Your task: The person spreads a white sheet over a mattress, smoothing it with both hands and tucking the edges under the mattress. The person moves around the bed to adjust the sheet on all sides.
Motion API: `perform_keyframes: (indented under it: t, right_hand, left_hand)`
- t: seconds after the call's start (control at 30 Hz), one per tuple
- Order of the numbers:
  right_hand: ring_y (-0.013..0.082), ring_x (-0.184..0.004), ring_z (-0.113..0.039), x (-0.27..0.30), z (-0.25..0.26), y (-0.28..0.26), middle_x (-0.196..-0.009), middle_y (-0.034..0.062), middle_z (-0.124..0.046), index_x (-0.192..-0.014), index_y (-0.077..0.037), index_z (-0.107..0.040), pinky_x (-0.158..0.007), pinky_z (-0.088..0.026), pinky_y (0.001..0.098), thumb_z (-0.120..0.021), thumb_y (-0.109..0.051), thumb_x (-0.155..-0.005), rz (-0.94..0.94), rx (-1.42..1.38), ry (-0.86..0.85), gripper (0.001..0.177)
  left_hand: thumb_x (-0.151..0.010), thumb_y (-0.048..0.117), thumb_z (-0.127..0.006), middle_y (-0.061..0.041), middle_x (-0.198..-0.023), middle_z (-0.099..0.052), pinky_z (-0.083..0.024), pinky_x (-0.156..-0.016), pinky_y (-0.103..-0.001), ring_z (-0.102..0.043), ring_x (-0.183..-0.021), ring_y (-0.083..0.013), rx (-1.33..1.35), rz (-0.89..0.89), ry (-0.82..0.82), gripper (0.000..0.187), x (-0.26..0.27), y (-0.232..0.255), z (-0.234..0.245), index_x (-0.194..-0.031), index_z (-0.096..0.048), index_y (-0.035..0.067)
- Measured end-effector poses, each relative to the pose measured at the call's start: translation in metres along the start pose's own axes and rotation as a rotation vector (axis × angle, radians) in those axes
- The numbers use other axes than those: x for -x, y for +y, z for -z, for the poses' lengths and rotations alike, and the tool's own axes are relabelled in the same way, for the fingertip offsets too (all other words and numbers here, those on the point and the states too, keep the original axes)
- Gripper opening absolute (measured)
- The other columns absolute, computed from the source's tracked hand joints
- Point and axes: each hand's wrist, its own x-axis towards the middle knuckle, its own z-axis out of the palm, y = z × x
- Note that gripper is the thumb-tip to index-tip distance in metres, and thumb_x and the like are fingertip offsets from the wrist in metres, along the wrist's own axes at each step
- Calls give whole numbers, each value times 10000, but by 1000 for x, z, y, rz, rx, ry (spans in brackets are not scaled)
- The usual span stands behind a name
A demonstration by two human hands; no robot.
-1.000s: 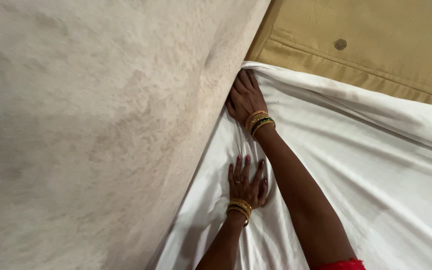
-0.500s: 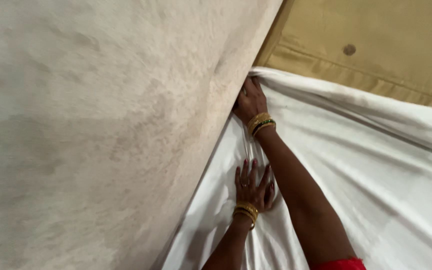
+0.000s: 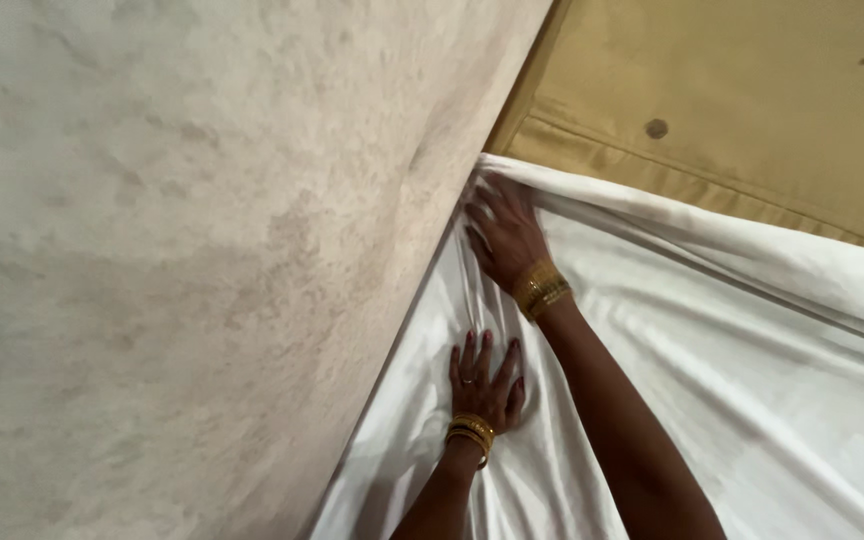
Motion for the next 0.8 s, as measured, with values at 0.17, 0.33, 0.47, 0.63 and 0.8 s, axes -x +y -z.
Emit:
perform_keyframes:
  t: [0.17, 0.33, 0.47, 0.63, 0.8]
  right_hand:
    - [343, -1577, -212, 64, 63, 32, -1670, 150, -343, -1522, -220, -539, -1238, -24, 668, -564, -374, -1029, -339, 353, 168, 517]
    - [317, -1595, -189, 71, 77, 37, -1689, 112, -323, -1563, -215, -470, -1270, -9, 619, -512, -411, -1027, -342, 301, 73, 572]
    - [319, -1594, -171, 66, 81, 34, -1691, 113, -299, -1603, -168, -415, -1283, -14, 578, -497, -405, -1030, -432, 304, 108, 626]
    - [341, -1590, -147, 61, 79, 42, -1711, 132, -266, -1628, -104, -355, -1270, -14, 584, -483, -410, -1037, -454, 300, 127, 678]
    - [350, -1605, -143, 67, 78, 44, -1727, 138, -268, -1642, -109, -370, -1279, -13, 590, -486, -379, -1054, -438, 307, 128, 658]
  left_hand:
    - [-924, 365, -520, -219, -1642, -303, -177, -1224, -651, -251, -1529, -454, 5, -48, 7, 670, -14, -16, -7, -1574, -434, 224]
    - [-942, 370, -525, -191, -1678, -278, -168, -1247, -636, -243, -1553, -446, -15, -13, -15, 663, -14, -14, -7, -1588, -433, 256]
    - [-923, 378, -522, -177, -1680, -265, -152, -1227, -659, -220, -1545, -460, -36, -6, -58, 674, -16, -12, -3, -1582, -429, 270]
    - [-915, 406, -524, -166, -1681, -252, -94, -1217, -702, -162, -1549, -475, -65, 10, -84, 672, -21, -8, 1, -1572, -424, 307]
    - [-982, 493, -484, -218, -1677, -201, -35, -1211, -706, -123, -1554, -446, -151, 80, -160, 638, -23, -3, 15, -1592, -362, 351]
